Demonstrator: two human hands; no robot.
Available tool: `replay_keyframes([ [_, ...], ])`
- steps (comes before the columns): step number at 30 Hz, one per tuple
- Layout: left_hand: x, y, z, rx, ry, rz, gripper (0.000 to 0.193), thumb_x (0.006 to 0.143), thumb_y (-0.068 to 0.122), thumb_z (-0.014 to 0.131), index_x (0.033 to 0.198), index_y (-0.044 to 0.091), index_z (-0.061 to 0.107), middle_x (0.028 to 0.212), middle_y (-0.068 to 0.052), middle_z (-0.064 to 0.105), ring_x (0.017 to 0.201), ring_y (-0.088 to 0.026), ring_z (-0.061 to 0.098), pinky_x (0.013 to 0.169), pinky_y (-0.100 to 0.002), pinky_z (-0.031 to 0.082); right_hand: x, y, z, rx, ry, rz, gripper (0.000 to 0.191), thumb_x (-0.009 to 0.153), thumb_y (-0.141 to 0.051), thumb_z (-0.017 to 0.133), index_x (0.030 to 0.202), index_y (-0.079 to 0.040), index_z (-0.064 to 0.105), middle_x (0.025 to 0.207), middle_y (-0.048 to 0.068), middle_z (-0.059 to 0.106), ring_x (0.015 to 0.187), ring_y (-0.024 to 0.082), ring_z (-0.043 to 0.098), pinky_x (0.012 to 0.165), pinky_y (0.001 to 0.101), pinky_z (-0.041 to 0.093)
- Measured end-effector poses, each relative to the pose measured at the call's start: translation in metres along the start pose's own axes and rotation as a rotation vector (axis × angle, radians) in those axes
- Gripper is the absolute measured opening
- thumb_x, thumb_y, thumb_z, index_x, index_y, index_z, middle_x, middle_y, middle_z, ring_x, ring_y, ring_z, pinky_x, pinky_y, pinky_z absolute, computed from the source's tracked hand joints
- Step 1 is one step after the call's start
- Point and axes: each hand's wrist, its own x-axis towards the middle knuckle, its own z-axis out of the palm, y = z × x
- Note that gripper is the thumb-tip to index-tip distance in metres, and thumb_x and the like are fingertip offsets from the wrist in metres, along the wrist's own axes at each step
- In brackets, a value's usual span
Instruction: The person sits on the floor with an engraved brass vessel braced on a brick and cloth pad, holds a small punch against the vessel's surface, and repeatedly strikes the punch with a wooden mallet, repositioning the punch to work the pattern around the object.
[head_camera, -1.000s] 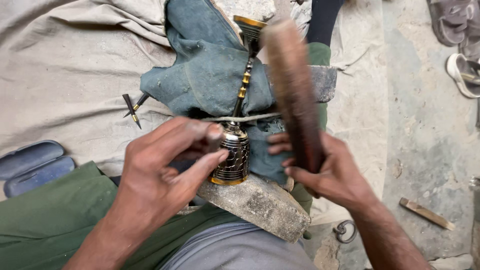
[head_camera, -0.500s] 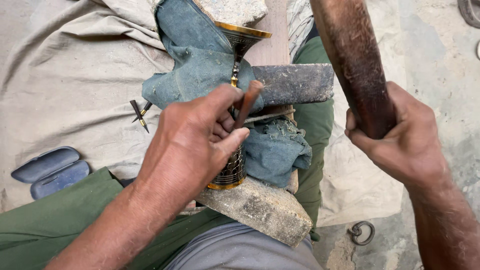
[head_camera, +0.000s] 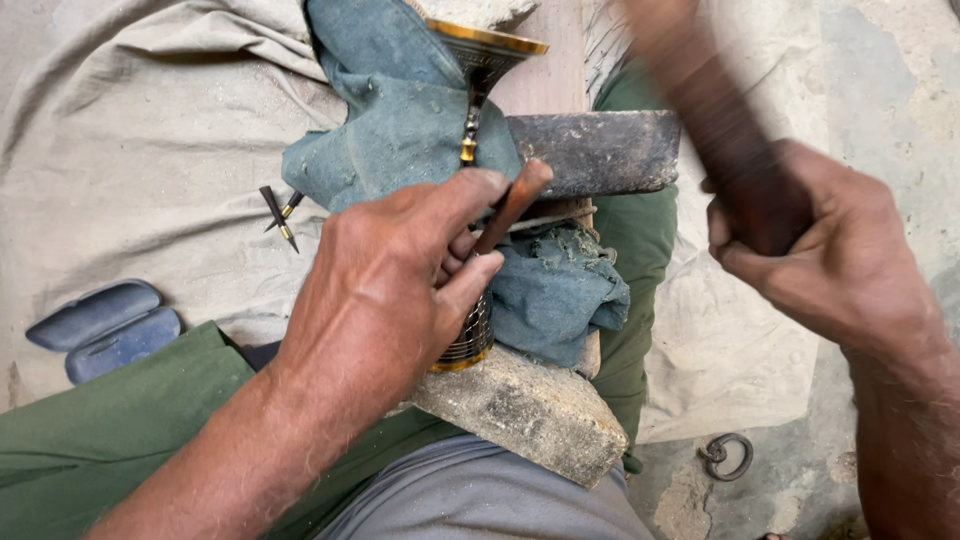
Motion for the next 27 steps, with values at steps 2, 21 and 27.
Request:
replay_keyframes([
  [2,0.001,-0.002,0.0,0.02,-0.018,-0.025,0.045,0.082,0.006,0.083,0.123,0.007,0.064,0.085,-0.011,0.072,0.071,-0.017,0.074,0.057,-0.034,0.059,0.0,0.005,0.001,0.211,0.035,-0.063,0.04,0.077,0.0,0.068,0.116,-0.007,0.061,0.092,-0.001,0.066,0.084,0.007,0.066,0.076,0.0288,0.061],
  [21,-0.001,-0.007,-0.005,-0.027,-0.001,-0.05,0.045,0.08,0.008,0.085,0.121,0.006,0.067,0.081,-0.01,0.074,0.066,-0.016,0.074,0.057,-0.032,0.059,-0.009,0.0,0.005,0.032,0.025,0.012,0.023,0.084,-0.006,0.075,0.103,-0.01,0.064,0.077,0.003,0.062,0.062,0.013,0.06,0.058,0.0315,0.057],
  [27,-0.003,-0.01,-0.007,-0.043,0.006,0.018,0.046,0.084,0.008,0.084,0.126,0.006,0.066,0.085,-0.01,0.074,0.07,-0.015,0.073,0.058,-0.03,0.059,-0.009,-0.004,0.005,-0.02,0.036,-0.038,0.02,0.085,-0.006,0.073,0.103,-0.008,0.063,0.078,0.001,0.061,0.063,0.011,0.06,0.058,0.0313,0.057],
])
